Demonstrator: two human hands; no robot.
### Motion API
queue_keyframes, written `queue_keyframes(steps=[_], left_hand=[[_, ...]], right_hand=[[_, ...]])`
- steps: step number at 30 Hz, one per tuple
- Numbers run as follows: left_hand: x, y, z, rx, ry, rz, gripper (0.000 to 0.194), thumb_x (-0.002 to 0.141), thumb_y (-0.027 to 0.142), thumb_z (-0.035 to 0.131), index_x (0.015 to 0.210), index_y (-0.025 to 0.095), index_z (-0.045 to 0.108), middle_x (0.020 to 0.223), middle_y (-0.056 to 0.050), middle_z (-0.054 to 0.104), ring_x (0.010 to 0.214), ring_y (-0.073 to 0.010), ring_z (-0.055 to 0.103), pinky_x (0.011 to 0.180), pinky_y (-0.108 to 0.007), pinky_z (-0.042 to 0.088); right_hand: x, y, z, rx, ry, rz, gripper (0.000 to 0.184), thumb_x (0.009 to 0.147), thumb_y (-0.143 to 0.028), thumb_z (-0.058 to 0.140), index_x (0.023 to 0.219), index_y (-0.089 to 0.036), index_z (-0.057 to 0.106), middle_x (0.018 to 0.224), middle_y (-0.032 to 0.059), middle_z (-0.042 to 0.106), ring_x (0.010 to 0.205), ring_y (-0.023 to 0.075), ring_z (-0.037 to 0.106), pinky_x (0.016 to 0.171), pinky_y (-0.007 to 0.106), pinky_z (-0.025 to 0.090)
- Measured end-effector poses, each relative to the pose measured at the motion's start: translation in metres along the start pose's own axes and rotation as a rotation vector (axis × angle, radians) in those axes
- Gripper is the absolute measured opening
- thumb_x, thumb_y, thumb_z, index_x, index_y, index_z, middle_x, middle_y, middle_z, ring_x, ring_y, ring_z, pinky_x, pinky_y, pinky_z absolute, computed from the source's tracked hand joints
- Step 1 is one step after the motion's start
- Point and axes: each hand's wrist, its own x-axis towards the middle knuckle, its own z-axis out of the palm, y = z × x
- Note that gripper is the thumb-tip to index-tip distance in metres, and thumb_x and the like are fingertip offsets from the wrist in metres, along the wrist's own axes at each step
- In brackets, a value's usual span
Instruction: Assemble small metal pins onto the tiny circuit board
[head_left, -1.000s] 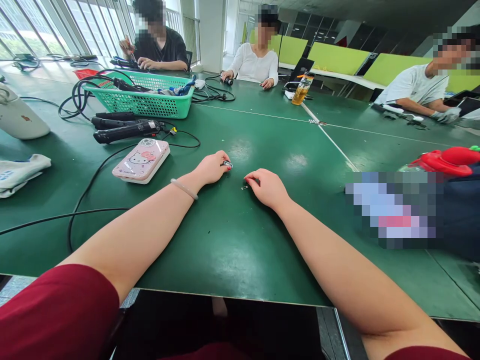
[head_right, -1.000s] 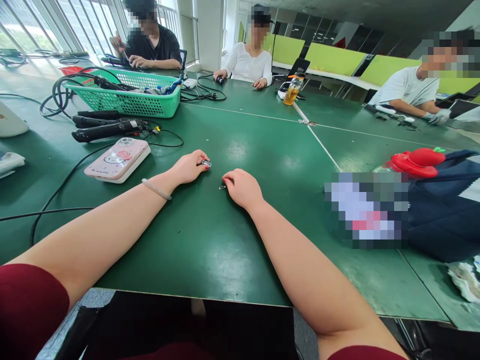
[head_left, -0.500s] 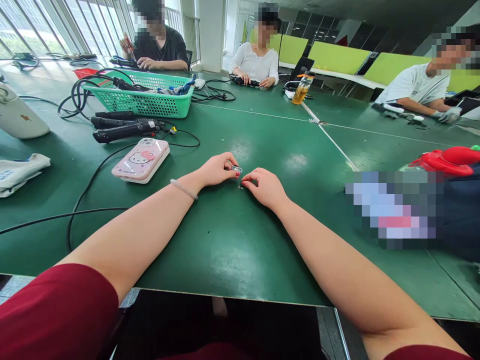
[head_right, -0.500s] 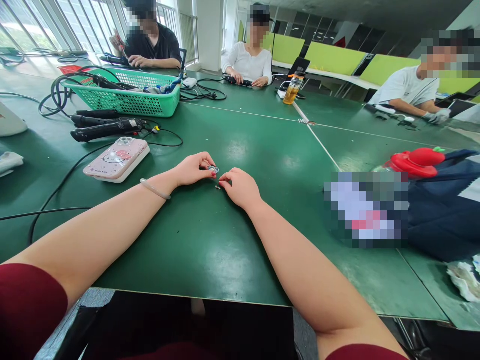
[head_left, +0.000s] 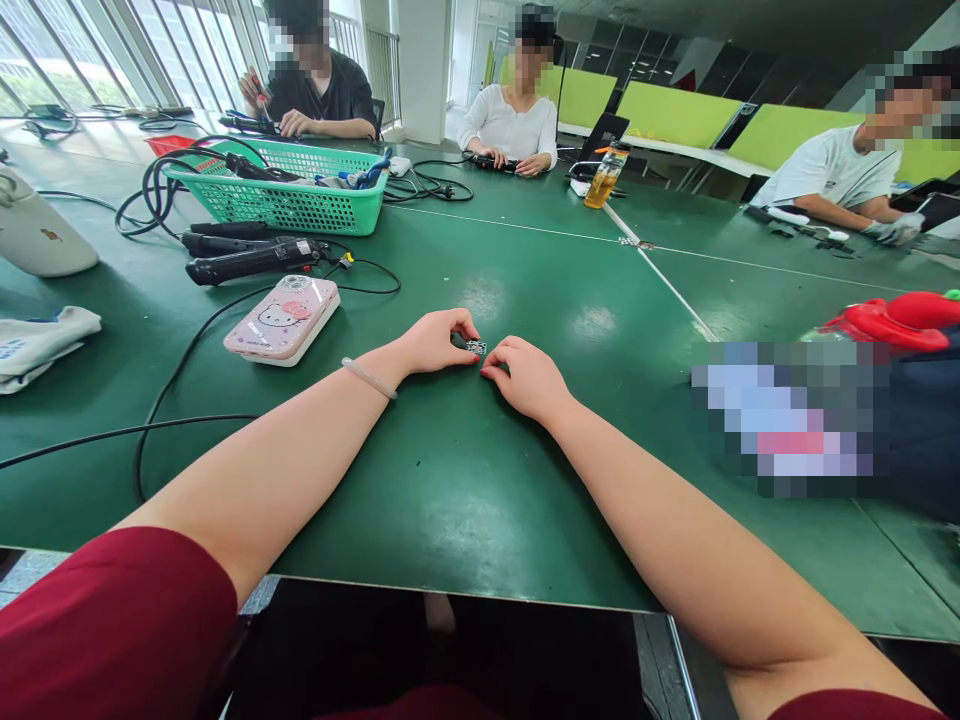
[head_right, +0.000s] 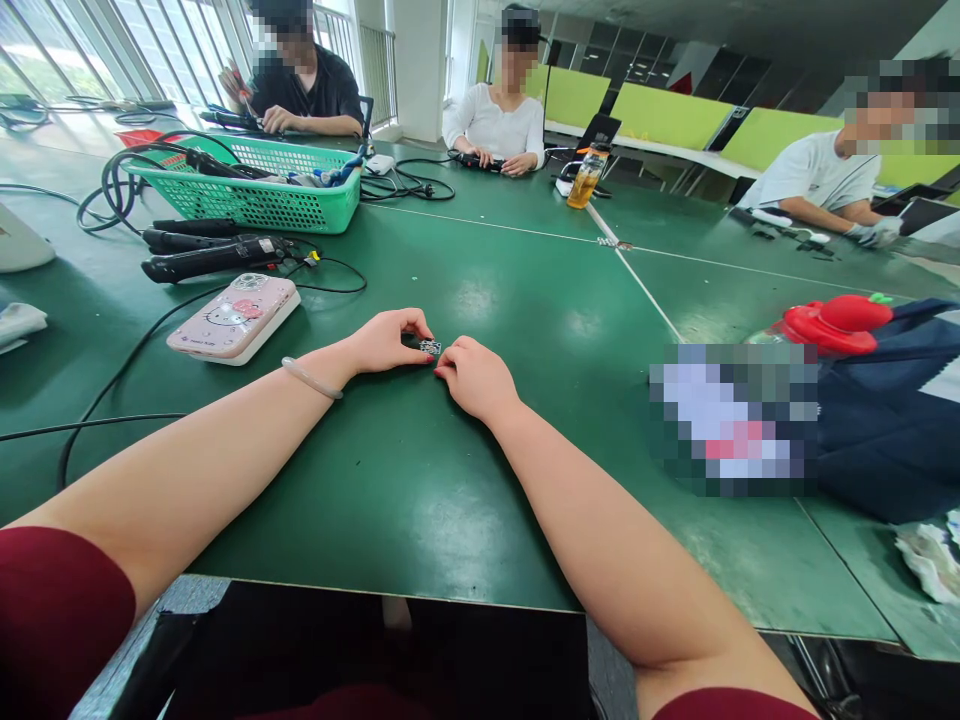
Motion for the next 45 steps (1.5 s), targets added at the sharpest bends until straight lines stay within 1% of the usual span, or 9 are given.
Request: queue_keyframes(steps=[5, 10, 13, 16, 18, 22, 28, 35, 45], left_hand=[[0.000, -0.001, -0.001, 0.019, -0.003, -0.011, 0.023, 0.062, 0.026, 0.072, 0.080, 0.017, 0.060, 0.086, -0.002, 0.066, 0.079, -0.0153, 0.059, 0.074, -0.030, 0.045], [-0.001, -0.002, -0.001, 0.072, -0.018, -0.025, 0.023, 0.062, 0.029, 0.072, 0.079, 0.018, 0.060, 0.084, -0.001, 0.066, 0.078, -0.0156, 0.058, 0.072, -0.029, 0.043], [-0.001, 0.002, 0.000, 0.114, -0.022, 0.004, 0.024, 0.062, 0.032, 0.072, 0.078, 0.019, 0.060, 0.086, -0.001, 0.066, 0.080, -0.0168, 0.058, 0.074, -0.030, 0.043], [-0.001, 0.009, 0.003, 0.133, -0.064, 0.039, 0.028, 0.061, 0.037, 0.074, 0.077, 0.019, 0.060, 0.086, -0.002, 0.065, 0.083, -0.0181, 0.058, 0.075, -0.030, 0.042], [-0.001, 0.013, 0.004, 0.140, -0.088, 0.051, 0.031, 0.060, 0.040, 0.075, 0.076, 0.019, 0.060, 0.085, -0.002, 0.064, 0.083, -0.0185, 0.057, 0.075, -0.030, 0.042], [-0.001, 0.015, 0.007, 0.133, -0.105, 0.061, 0.033, 0.058, 0.042, 0.076, 0.076, 0.019, 0.061, 0.083, -0.001, 0.063, 0.081, -0.0181, 0.056, 0.074, -0.030, 0.041], [-0.001, 0.013, 0.006, 0.081, -0.108, 0.045, 0.033, 0.058, 0.042, 0.077, 0.076, 0.018, 0.061, 0.081, 0.000, 0.062, 0.079, -0.0169, 0.055, 0.073, -0.030, 0.040], [-0.002, 0.012, 0.006, 0.013, -0.120, 0.034, 0.033, 0.059, 0.040, 0.077, 0.076, 0.018, 0.061, 0.082, -0.001, 0.063, 0.079, -0.0168, 0.056, 0.074, -0.030, 0.042], [-0.002, 0.011, 0.005, -0.015, -0.120, 0.044, 0.032, 0.058, 0.038, 0.078, 0.076, 0.018, 0.060, 0.082, -0.001, 0.062, 0.079, -0.0165, 0.056, 0.075, -0.032, 0.042]], right_hand=[[0.000, 0.000, 0.000, -0.022, -0.012, 0.039, 0.010, 0.086, -0.025, 0.061, 0.080, -0.019, 0.066, 0.092, 0.0029, 0.058, 0.075, 0.0136, 0.054, 0.068, 0.027, 0.040], [0.001, 0.001, 0.003, -0.025, 0.014, -0.002, 0.014, 0.089, -0.021, 0.054, 0.081, -0.017, 0.064, 0.092, 0.0045, 0.058, 0.076, 0.0142, 0.053, 0.069, 0.028, 0.040], [0.001, 0.002, 0.002, 0.124, 0.091, 0.016, 0.014, 0.086, -0.021, 0.055, 0.076, -0.017, 0.063, 0.085, 0.0034, 0.058, 0.075, 0.0137, 0.053, 0.071, 0.027, 0.041], [0.002, 0.003, 0.001, 0.319, 0.189, 0.091, 0.013, 0.082, -0.025, 0.057, 0.073, -0.018, 0.063, 0.081, 0.0020, 0.059, 0.068, 0.0122, 0.050, 0.069, 0.027, 0.041], [0.003, 0.004, 0.001, 0.407, 0.211, 0.138, 0.014, 0.080, -0.028, 0.058, 0.071, -0.017, 0.063, 0.079, 0.0017, 0.059, 0.065, 0.0117, 0.049, 0.067, 0.027, 0.041], [0.004, 0.004, 0.001, 0.468, 0.194, 0.160, 0.018, 0.077, -0.033, 0.060, 0.069, -0.017, 0.062, 0.078, 0.0019, 0.060, 0.063, 0.0114, 0.047, 0.065, 0.027, 0.041], [0.004, 0.003, 0.000, 0.492, 0.183, 0.154, 0.016, 0.075, -0.031, 0.062, 0.067, -0.017, 0.063, 0.074, 0.0006, 0.057, 0.062, 0.0104, 0.045, 0.065, 0.027, 0.039], [0.003, 0.005, 0.001, 0.537, 0.162, 0.181, 0.022, 0.072, -0.039, 0.066, 0.071, -0.018, 0.061, 0.072, -0.0005, 0.056, 0.059, 0.0100, 0.043, 0.061, 0.026, 0.039], [0.003, 0.005, 0.000, 0.585, 0.160, 0.211, 0.021, 0.071, -0.037, 0.065, 0.074, -0.018, 0.060, 0.069, -0.0007, 0.056, 0.058, 0.0099, 0.042, 0.058, 0.024, 0.037]])
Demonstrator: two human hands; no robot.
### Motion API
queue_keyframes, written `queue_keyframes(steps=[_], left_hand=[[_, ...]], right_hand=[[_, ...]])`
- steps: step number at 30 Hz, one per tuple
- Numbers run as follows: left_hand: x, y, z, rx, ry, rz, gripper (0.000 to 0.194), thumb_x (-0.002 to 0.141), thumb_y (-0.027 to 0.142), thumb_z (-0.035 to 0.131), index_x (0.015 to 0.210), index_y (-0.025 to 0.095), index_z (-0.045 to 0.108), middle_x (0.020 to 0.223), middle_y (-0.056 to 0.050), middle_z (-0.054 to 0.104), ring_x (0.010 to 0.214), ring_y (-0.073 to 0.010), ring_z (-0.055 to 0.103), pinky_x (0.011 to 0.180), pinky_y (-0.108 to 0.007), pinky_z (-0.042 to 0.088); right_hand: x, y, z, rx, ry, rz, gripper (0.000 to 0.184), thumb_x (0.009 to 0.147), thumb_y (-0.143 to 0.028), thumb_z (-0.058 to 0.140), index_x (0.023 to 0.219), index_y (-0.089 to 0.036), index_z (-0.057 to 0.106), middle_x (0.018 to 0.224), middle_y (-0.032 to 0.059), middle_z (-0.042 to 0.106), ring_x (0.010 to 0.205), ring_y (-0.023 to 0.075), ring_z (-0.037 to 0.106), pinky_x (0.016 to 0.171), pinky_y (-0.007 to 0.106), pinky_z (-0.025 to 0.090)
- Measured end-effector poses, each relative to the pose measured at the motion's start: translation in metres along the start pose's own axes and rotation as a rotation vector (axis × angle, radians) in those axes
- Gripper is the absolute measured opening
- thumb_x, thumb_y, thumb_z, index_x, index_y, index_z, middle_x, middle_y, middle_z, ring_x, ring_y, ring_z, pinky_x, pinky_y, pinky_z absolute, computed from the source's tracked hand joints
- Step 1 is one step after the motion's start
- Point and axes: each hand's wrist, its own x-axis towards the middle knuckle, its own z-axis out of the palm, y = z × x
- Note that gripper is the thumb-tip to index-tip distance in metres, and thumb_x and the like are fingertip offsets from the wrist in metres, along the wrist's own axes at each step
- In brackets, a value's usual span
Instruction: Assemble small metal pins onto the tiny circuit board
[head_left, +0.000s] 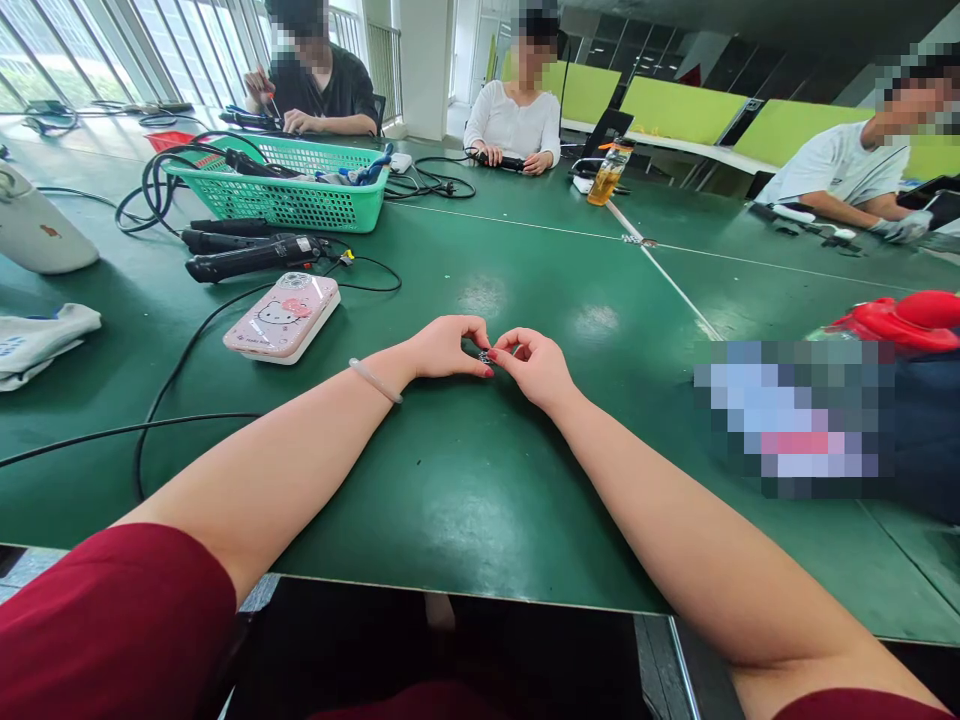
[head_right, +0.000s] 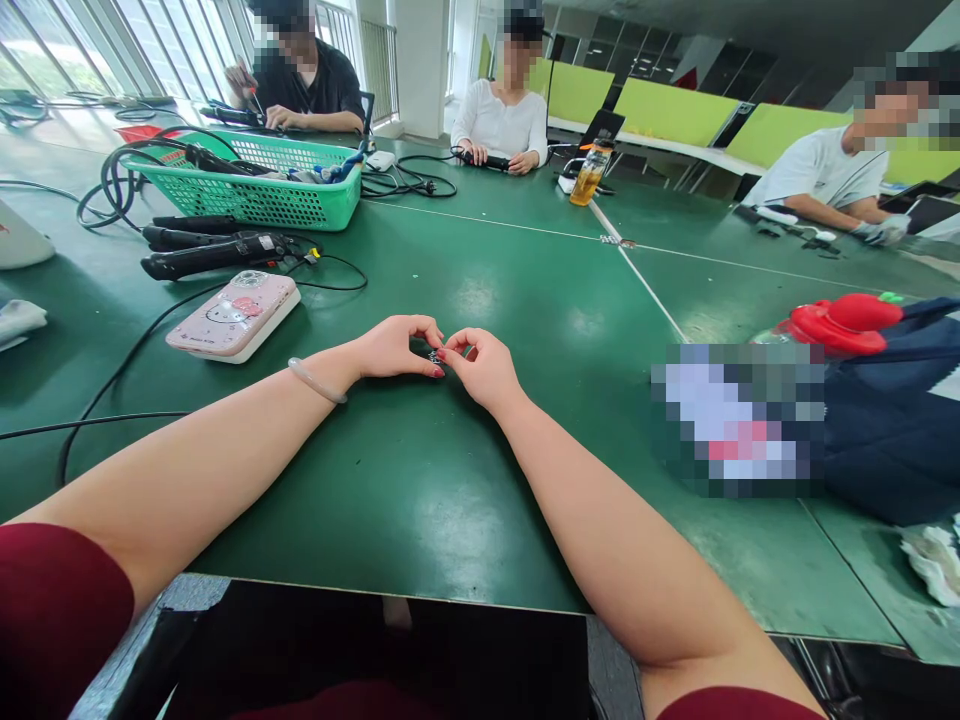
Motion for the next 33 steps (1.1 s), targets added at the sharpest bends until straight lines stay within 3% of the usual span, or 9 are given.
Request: queue_keyframes(steps=[9, 17, 20, 24, 33], left_hand=[[0.000, 0.000, 0.000, -0.054, -0.028, 0.014, 0.031, 0.058, 0.037, 0.079, 0.075, 0.017, 0.061, 0.080, 0.000, 0.062, 0.078, -0.0160, 0.056, 0.076, -0.032, 0.044], [0.000, 0.002, -0.001, -0.077, 0.018, -0.025, 0.031, 0.058, 0.033, 0.079, 0.076, 0.017, 0.059, 0.087, -0.003, 0.065, 0.085, -0.0175, 0.058, 0.081, -0.034, 0.044], [0.001, -0.004, -0.004, -0.030, 0.107, -0.088, 0.030, 0.059, 0.034, 0.078, 0.075, 0.017, 0.059, 0.086, -0.003, 0.066, 0.082, -0.0170, 0.058, 0.078, -0.033, 0.045], [0.003, -0.013, -0.005, -0.049, 0.192, -0.161, 0.029, 0.060, 0.033, 0.077, 0.074, 0.016, 0.058, 0.085, -0.005, 0.067, 0.079, -0.0166, 0.059, 0.075, -0.032, 0.046], [0.003, -0.015, -0.003, -0.026, 0.169, -0.148, 0.026, 0.062, 0.030, 0.076, 0.077, 0.016, 0.061, 0.084, -0.005, 0.068, 0.075, -0.0150, 0.060, 0.071, -0.029, 0.046]], right_hand=[[-0.001, 0.002, 0.000, -0.005, -0.006, -0.047, 0.025, 0.071, -0.042, 0.067, 0.076, -0.018, 0.062, 0.073, 0.0001, 0.058, 0.059, 0.0100, 0.042, 0.057, 0.024, 0.036], [-0.002, 0.001, -0.004, -0.084, 0.137, -0.076, 0.021, 0.079, -0.039, 0.061, 0.076, -0.018, 0.065, 0.070, 0.0002, 0.058, 0.059, 0.0105, 0.044, 0.060, 0.026, 0.038], [-0.003, 0.002, -0.006, -0.198, 0.072, -0.105, 0.016, 0.080, -0.032, 0.063, 0.074, -0.018, 0.068, 0.075, 0.0009, 0.059, 0.063, 0.0111, 0.047, 0.065, 0.026, 0.039], [-0.006, 0.001, -0.004, -0.388, -0.117, -0.163, 0.009, 0.079, -0.027, 0.066, 0.083, -0.022, 0.073, 0.088, 0.0012, 0.061, 0.071, 0.0117, 0.052, 0.069, 0.027, 0.041], [-0.006, -0.004, 0.000, -0.559, -0.238, -0.241, 0.016, 0.087, -0.016, 0.054, 0.080, -0.018, 0.068, 0.092, 0.0024, 0.061, 0.081, 0.0139, 0.056, 0.075, 0.027, 0.042]])
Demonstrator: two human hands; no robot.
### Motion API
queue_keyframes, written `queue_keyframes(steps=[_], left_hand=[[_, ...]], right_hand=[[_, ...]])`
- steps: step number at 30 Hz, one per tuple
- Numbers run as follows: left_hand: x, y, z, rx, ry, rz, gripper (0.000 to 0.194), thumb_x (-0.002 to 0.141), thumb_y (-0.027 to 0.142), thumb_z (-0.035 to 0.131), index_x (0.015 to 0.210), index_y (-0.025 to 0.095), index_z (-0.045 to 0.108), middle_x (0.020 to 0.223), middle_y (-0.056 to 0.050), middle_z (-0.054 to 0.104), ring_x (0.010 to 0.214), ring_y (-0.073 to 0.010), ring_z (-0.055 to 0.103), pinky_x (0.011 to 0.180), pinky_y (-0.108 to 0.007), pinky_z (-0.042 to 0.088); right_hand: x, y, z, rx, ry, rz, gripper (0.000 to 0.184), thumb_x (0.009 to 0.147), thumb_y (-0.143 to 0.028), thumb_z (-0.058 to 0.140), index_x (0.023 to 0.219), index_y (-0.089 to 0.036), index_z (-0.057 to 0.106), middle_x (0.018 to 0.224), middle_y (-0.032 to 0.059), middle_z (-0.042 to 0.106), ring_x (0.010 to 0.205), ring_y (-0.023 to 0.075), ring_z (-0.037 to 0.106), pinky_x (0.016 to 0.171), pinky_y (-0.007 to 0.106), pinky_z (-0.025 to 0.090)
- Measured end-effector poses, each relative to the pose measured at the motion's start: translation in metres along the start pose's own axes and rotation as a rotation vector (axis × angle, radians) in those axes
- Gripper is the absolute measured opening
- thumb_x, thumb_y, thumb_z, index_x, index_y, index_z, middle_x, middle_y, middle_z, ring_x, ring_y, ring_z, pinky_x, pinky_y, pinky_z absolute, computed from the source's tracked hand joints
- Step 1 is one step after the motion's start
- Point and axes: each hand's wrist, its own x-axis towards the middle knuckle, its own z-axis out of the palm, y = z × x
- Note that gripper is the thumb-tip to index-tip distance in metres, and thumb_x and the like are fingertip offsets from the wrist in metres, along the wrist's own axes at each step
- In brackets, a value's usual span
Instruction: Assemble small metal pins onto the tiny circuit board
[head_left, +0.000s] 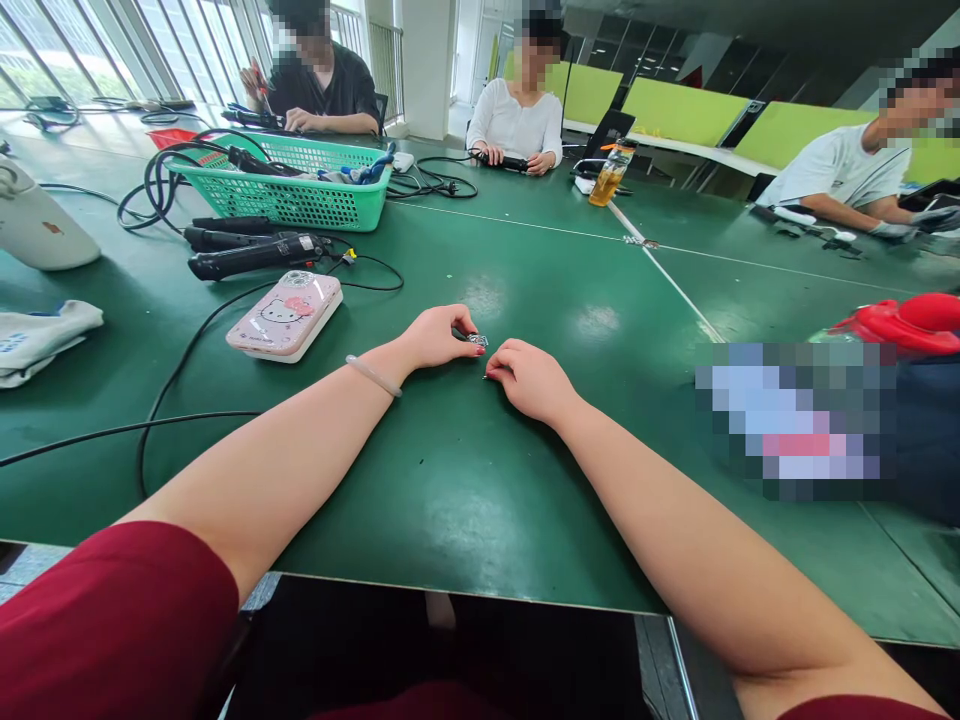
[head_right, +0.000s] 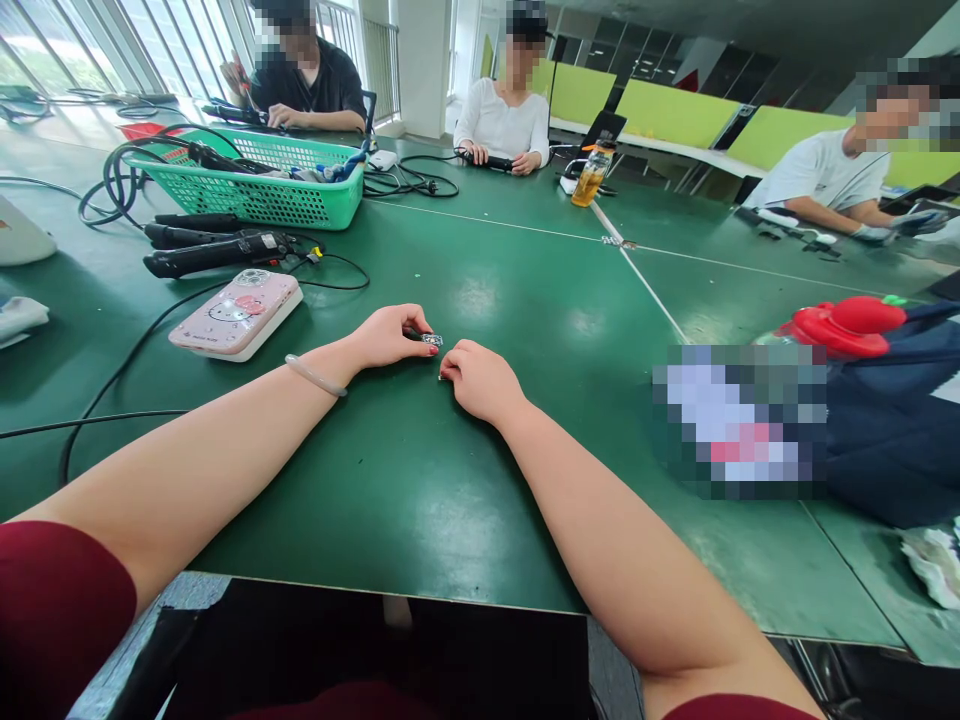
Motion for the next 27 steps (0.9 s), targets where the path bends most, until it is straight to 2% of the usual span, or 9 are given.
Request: queue_keyframes(steps=[4, 10, 13, 16, 18, 21, 23, 27], left_hand=[[0.000, -0.002, 0.000, 0.003, -0.001, 0.003, 0.026, 0.062, 0.030, 0.075, 0.078, 0.016, 0.061, 0.086, -0.005, 0.068, 0.077, -0.0150, 0.061, 0.071, -0.029, 0.046], [-0.001, -0.001, -0.001, 0.012, 0.002, 0.000, 0.025, 0.061, 0.029, 0.075, 0.078, 0.016, 0.061, 0.085, -0.004, 0.068, 0.076, -0.0147, 0.060, 0.071, -0.029, 0.046], [-0.001, 0.001, -0.001, 0.023, -0.009, 0.003, 0.023, 0.062, 0.027, 0.074, 0.078, 0.016, 0.061, 0.084, -0.003, 0.068, 0.076, -0.0143, 0.060, 0.071, -0.028, 0.045], [-0.002, 0.004, -0.001, 0.040, -0.014, -0.002, 0.023, 0.061, 0.025, 0.074, 0.077, 0.016, 0.062, 0.084, -0.003, 0.067, 0.074, -0.0139, 0.059, 0.069, -0.028, 0.045], [-0.002, 0.005, -0.002, 0.046, -0.017, -0.010, 0.023, 0.060, 0.025, 0.075, 0.077, 0.016, 0.062, 0.083, -0.003, 0.067, 0.074, -0.0139, 0.058, 0.069, -0.028, 0.044], [-0.002, 0.006, -0.002, 0.053, -0.025, -0.003, 0.025, 0.059, 0.026, 0.076, 0.076, 0.016, 0.061, 0.082, -0.003, 0.066, 0.073, -0.0139, 0.058, 0.069, -0.028, 0.043], [-0.002, 0.006, -0.002, 0.049, -0.027, -0.003, 0.026, 0.059, 0.028, 0.077, 0.076, 0.016, 0.061, 0.082, -0.003, 0.066, 0.073, -0.0138, 0.057, 0.069, -0.029, 0.043], [-0.002, 0.005, -0.002, 0.037, -0.027, -0.016, 0.029, 0.058, 0.031, 0.078, 0.076, 0.016, 0.061, 0.082, -0.003, 0.066, 0.072, -0.0139, 0.058, 0.068, -0.028, 0.044]], right_hand=[[0.001, 0.002, -0.001, 0.028, -0.019, 0.028, 0.018, 0.087, -0.014, 0.053, 0.077, -0.018, 0.068, 0.087, 0.0028, 0.060, 0.079, 0.0137, 0.055, 0.073, 0.026, 0.041], [0.000, 0.000, -0.004, 0.025, 0.005, 0.042, 0.019, 0.091, -0.022, 0.051, 0.083, -0.020, 0.069, 0.084, 0.0026, 0.060, 0.078, 0.0135, 0.054, 0.070, 0.026, 0.039], [-0.003, -0.001, -0.006, 0.026, -0.033, 0.049, 0.011, 0.086, -0.029, 0.060, 0.083, -0.021, 0.067, 0.080, 0.0009, 0.059, 0.073, 0.0127, 0.052, 0.066, 0.025, 0.037], [-0.004, 0.000, -0.008, 0.041, -0.060, 0.041, 0.015, 0.082, -0.035, 0.065, 0.079, -0.020, 0.064, 0.079, 0.0003, 0.059, 0.071, 0.0120, 0.051, 0.064, 0.025, 0.037], [-0.004, 0.001, -0.009, 0.043, -0.069, 0.024, 0.016, 0.082, -0.034, 0.064, 0.076, -0.019, 0.063, 0.080, 0.0006, 0.059, 0.071, 0.0120, 0.051, 0.064, 0.025, 0.037], [-0.004, 0.003, -0.010, 0.043, -0.078, 0.008, 0.005, 0.082, -0.022, 0.062, 0.079, -0.019, 0.064, 0.081, 0.0008, 0.060, 0.072, 0.0120, 0.051, 0.067, 0.025, 0.038], [-0.004, 0.005, -0.011, 0.045, -0.074, 0.015, 0.009, 0.081, -0.014, 0.059, 0.084, -0.020, 0.065, 0.084, 0.0007, 0.061, 0.072, 0.0116, 0.051, 0.069, 0.025, 0.039], [-0.006, 0.008, -0.016, 0.019, -0.041, 0.084, 0.010, 0.081, -0.018, 0.062, 0.090, -0.021, 0.066, 0.089, 0.0008, 0.063, 0.075, 0.0126, 0.052, 0.070, 0.026, 0.040]])
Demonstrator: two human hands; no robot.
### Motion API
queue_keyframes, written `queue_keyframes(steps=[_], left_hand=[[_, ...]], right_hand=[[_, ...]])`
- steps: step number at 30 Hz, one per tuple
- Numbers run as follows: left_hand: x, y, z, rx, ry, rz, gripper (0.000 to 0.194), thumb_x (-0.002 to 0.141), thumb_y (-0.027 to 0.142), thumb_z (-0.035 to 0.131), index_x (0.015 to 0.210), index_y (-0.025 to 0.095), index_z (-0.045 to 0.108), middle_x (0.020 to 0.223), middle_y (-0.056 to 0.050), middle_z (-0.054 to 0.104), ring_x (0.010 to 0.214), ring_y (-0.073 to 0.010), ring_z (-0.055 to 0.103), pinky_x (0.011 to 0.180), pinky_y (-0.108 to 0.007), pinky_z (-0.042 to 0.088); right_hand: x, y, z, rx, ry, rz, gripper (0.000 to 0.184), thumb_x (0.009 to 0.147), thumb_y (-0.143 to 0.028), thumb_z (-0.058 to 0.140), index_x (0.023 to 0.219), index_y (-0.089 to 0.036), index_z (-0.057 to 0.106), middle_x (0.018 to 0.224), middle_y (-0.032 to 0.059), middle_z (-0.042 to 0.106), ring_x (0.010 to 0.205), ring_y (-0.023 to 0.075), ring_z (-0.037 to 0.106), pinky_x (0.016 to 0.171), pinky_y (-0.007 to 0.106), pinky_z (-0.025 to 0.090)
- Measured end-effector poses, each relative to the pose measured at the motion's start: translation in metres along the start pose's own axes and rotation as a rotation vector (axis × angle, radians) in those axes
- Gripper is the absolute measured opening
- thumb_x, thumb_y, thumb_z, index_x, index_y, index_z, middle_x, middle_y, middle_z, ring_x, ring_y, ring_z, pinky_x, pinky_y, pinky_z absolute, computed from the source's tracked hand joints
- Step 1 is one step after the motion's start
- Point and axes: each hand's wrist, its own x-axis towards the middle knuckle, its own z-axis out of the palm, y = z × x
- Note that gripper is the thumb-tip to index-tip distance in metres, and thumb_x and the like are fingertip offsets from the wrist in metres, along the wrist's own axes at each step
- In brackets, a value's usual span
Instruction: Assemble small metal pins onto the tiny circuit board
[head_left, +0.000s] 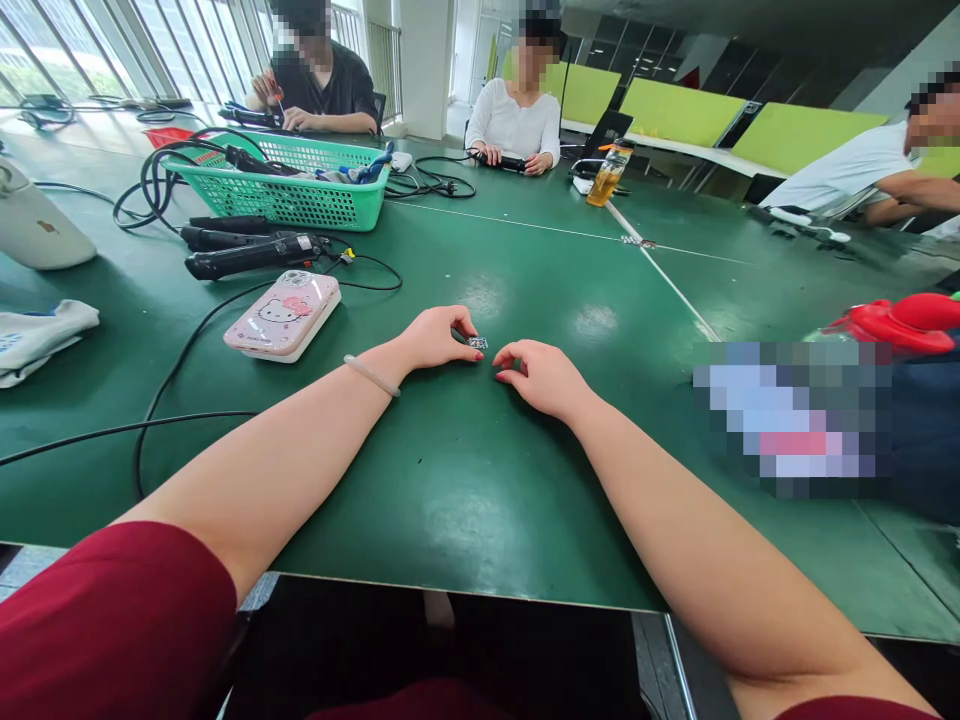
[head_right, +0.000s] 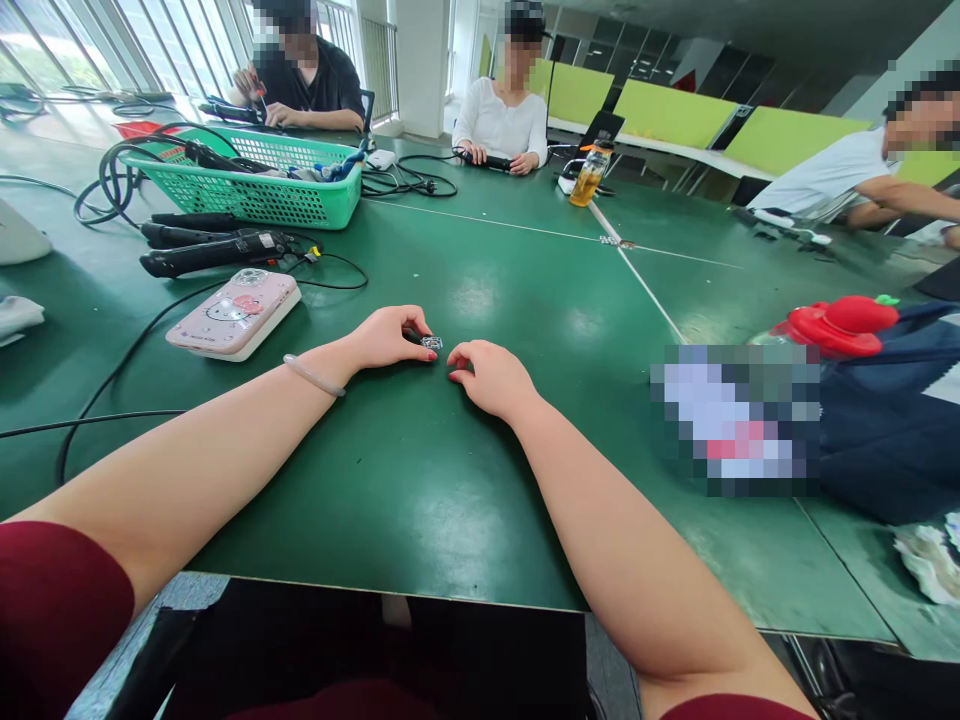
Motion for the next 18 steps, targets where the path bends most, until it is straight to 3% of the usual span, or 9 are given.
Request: queue_keyframes(steps=[5, 11, 18], left_hand=[[0.000, -0.001, 0.000, -0.012, -0.008, 0.001, 0.031, 0.057, 0.033, 0.079, 0.076, 0.016, 0.061, 0.081, -0.003, 0.066, 0.072, -0.0140, 0.058, 0.068, -0.028, 0.044], [0.000, -0.002, 0.001, -0.006, -0.033, 0.042, 0.032, 0.057, 0.034, 0.080, 0.075, 0.017, 0.061, 0.080, -0.002, 0.066, 0.072, -0.0141, 0.058, 0.067, -0.028, 0.045], [0.000, -0.001, 0.002, -0.003, -0.043, 0.049, 0.032, 0.057, 0.035, 0.080, 0.076, 0.016, 0.062, 0.082, -0.003, 0.067, 0.073, -0.0144, 0.059, 0.069, -0.029, 0.045]], right_hand=[[-0.001, 0.005, -0.004, -0.036, 0.044, 0.105, 0.015, 0.088, -0.022, 0.053, 0.082, -0.020, 0.067, 0.088, 0.0026, 0.063, 0.079, 0.0142, 0.054, 0.069, 0.027, 0.039], [0.004, 0.002, 0.006, -0.029, 0.082, 0.098, 0.018, 0.086, -0.029, 0.060, 0.099, -0.023, 0.069, 0.086, 0.0023, 0.061, 0.075, 0.0141, 0.054, 0.067, 0.027, 0.040], [0.008, 0.000, 0.009, -0.006, 0.122, 0.076, 0.014, 0.087, -0.021, 0.055, 0.081, -0.019, 0.069, 0.085, 0.0030, 0.064, 0.079, 0.0156, 0.056, 0.071, 0.028, 0.040]])
